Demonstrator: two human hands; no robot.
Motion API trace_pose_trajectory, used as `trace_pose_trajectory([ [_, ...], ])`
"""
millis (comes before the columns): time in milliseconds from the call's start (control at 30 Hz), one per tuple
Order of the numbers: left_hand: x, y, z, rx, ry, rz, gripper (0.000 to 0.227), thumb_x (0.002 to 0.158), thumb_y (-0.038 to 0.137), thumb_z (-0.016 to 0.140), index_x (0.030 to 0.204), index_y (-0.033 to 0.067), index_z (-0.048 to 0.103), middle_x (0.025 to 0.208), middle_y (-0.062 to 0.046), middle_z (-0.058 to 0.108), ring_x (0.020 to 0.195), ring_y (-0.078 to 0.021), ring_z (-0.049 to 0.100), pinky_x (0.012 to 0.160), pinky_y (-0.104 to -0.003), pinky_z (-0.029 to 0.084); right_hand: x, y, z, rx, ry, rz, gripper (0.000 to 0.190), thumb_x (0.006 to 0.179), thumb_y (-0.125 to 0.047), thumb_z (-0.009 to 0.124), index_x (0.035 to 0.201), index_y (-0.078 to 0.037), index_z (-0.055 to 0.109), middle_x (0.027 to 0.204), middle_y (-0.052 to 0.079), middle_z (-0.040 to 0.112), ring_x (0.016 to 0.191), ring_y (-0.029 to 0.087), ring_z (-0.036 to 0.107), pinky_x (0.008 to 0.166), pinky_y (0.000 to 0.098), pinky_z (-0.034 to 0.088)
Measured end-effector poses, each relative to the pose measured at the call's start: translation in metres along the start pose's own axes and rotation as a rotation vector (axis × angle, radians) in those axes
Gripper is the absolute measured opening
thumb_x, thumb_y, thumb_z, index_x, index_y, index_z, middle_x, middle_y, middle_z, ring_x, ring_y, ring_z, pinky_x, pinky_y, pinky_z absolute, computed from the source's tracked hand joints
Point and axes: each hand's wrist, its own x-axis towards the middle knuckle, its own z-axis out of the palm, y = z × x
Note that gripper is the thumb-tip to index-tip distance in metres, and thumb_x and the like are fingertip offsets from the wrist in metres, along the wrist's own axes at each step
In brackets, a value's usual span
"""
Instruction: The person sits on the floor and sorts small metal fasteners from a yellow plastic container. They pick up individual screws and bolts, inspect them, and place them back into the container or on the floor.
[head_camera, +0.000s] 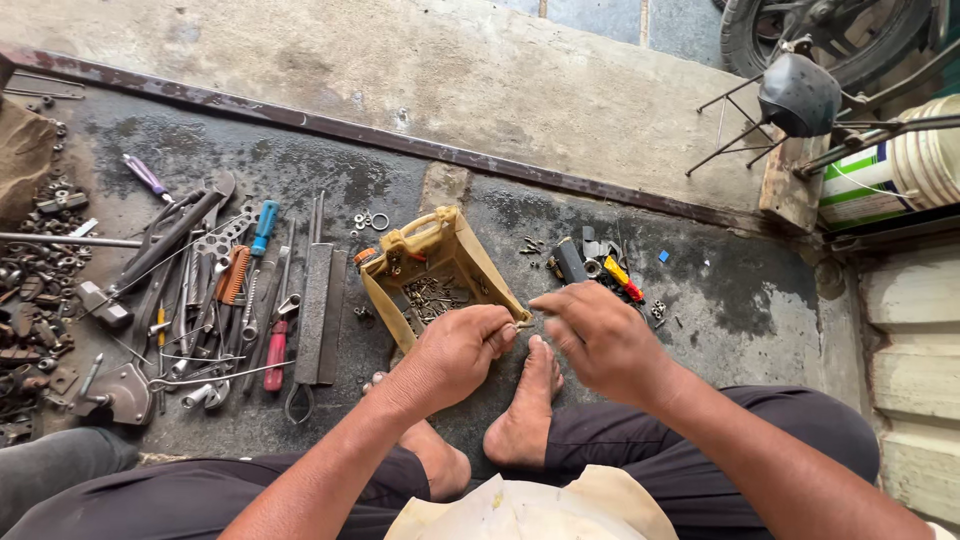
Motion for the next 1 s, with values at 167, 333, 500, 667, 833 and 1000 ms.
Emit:
trace_pose_trajectory([
  [167, 0.000, -0.001, 0.000, -0.031, -0.086, -0.067, 0.024, 0.100, 0.021, 0.057, 0.088, 0.0011, 0.061, 0.075, -0.014, 0.064, 0.074, -0.0328, 0.065, 0.067, -0.043, 0.052, 0.008, -0.011, 0.008, -0.218, 0.006, -0.224, 0.034, 0.081, -0.010, 0.077, 0.113, -0.004, 0.071, 0.103, 0.008, 0.071, 0.098, 0.028, 0.068, 0.085, 0.0401, 0.053],
  [333, 0.001, -0.017, 0.005, -0.863, -0.282, -0.439, 0.032, 0.105, 0.021, 0.050, 0.082, 0.0022, 0.059, 0.068, -0.004, 0.059, 0.059, -0.0155, 0.059, 0.060, -0.031, 0.052, 0.006, -0.017, 0.001, -0.332, 0.101, -0.338, 0.035, 0.079, -0.009, 0.077, 0.113, -0.001, 0.071, 0.101, 0.007, 0.070, 0.098, 0.026, 0.068, 0.088, 0.0402, 0.055],
  [500, -0.003, -0.026, 0.013, -1.017, -0.312, -0.491, 0.037, 0.106, 0.026, 0.048, 0.078, 0.0048, 0.055, 0.066, -0.001, 0.055, 0.056, -0.0132, 0.057, 0.056, -0.030, 0.053, 0.006, -0.025, -0.001, -0.356, 0.187, -0.349, 0.033, 0.082, -0.011, 0.075, 0.113, -0.003, 0.072, 0.104, 0.006, 0.069, 0.100, 0.025, 0.067, 0.090, 0.0410, 0.055],
  [667, -0.001, -0.024, 0.006, -0.702, -0.309, -0.473, 0.036, 0.105, 0.028, 0.048, 0.081, 0.0039, 0.059, 0.068, 0.000, 0.057, 0.059, -0.0112, 0.057, 0.057, -0.028, 0.053, 0.013, -0.026, 0.002, -0.369, 0.117, -0.359, 0.039, 0.075, -0.014, 0.073, 0.111, 0.000, 0.070, 0.104, 0.010, 0.067, 0.099, 0.028, 0.066, 0.090, 0.0432, 0.052],
  [833, -0.002, -0.018, 0.001, -0.558, -0.372, -0.362, 0.032, 0.104, 0.026, 0.053, 0.084, 0.0025, 0.063, 0.071, -0.001, 0.062, 0.065, -0.0115, 0.060, 0.064, -0.030, 0.055, 0.003, -0.012, 0.010, -0.425, -0.007, -0.434, 0.025, 0.081, -0.013, 0.072, 0.103, -0.001, 0.067, 0.093, 0.007, 0.064, 0.088, 0.024, 0.063, 0.085, 0.0399, 0.053],
  [1000, -0.007, -0.011, 0.014, -0.033, -0.276, -0.173, 0.023, 0.097, 0.022, 0.060, 0.085, 0.0032, 0.064, 0.076, -0.014, 0.066, 0.073, -0.0315, 0.065, 0.067, -0.043, 0.052, -0.029, 0.007, 0.047, 0.039, -0.245, 0.005, 0.015, 0.088, -0.014, 0.068, 0.081, -0.003, 0.062, 0.077, 0.010, 0.061, 0.074, 0.029, 0.061, 0.069, 0.0399, 0.050],
])
